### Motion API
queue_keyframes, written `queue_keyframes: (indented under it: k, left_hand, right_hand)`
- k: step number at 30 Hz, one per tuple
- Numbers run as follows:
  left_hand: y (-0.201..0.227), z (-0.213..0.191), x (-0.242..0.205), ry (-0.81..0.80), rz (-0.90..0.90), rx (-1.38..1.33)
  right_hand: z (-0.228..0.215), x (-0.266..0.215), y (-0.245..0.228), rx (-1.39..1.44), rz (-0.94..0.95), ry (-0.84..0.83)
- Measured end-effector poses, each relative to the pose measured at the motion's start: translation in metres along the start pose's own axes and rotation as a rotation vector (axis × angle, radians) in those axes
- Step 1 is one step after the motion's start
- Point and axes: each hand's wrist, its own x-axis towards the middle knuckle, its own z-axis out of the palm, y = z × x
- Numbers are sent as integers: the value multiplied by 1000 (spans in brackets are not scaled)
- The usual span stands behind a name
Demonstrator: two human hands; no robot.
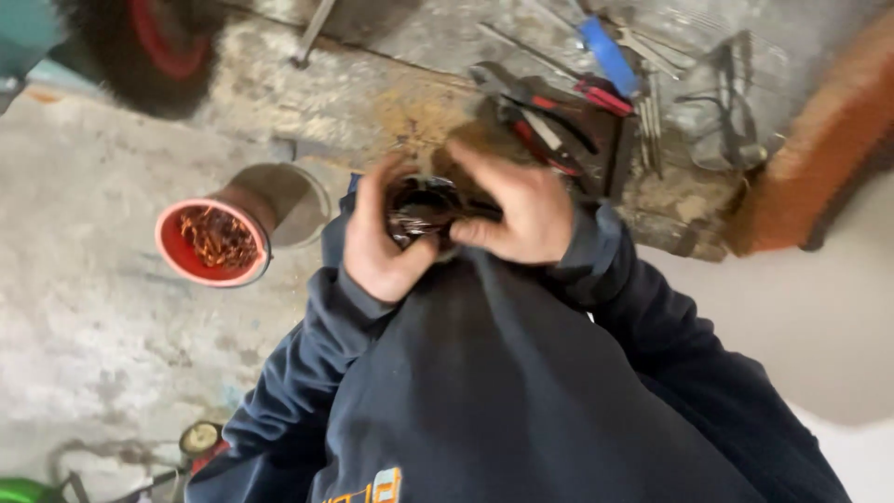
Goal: The person cleans a cylindrical metal object by scraping its interior with a screwdriver and pliers. They repeatedly remove debris from the object and place it into a red container on the workbench.
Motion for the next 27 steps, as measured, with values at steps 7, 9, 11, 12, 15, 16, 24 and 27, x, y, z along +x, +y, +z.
queue_keyframes:
  k: [7, 9, 11, 12, 15, 16, 24, 27]
  left_hand:
    - [-27, -22, 41, 225, 282, 347]
    - [-44, -30, 63, 295, 389, 479]
    - [-58, -26, 73, 350, 442, 545]
    - [-66, -26, 76, 400, 495, 598]
    - [-76, -17, 70, 470, 419, 467]
    - [-77, -18, 67, 469, 410, 474]
    - [-76, -42, 44, 303, 310, 549]
    - [-59, -46, 50, 254, 350, 641]
  right_hand:
    - [-66, -4, 73, -211, 296, 346]
    - [-73, -1, 108, -467, 251, 427]
    - [-71, 4, 132, -514, 218, 387]
    - [-68, 7, 143, -571, 192, 343]
    - [-61, 12, 160, -575, 198, 383]
    - [-61, 12, 162, -565, 200, 377]
    - [-64, -4, 130, -594, 111, 421]
    - [-65, -30, 97, -417, 143, 415]
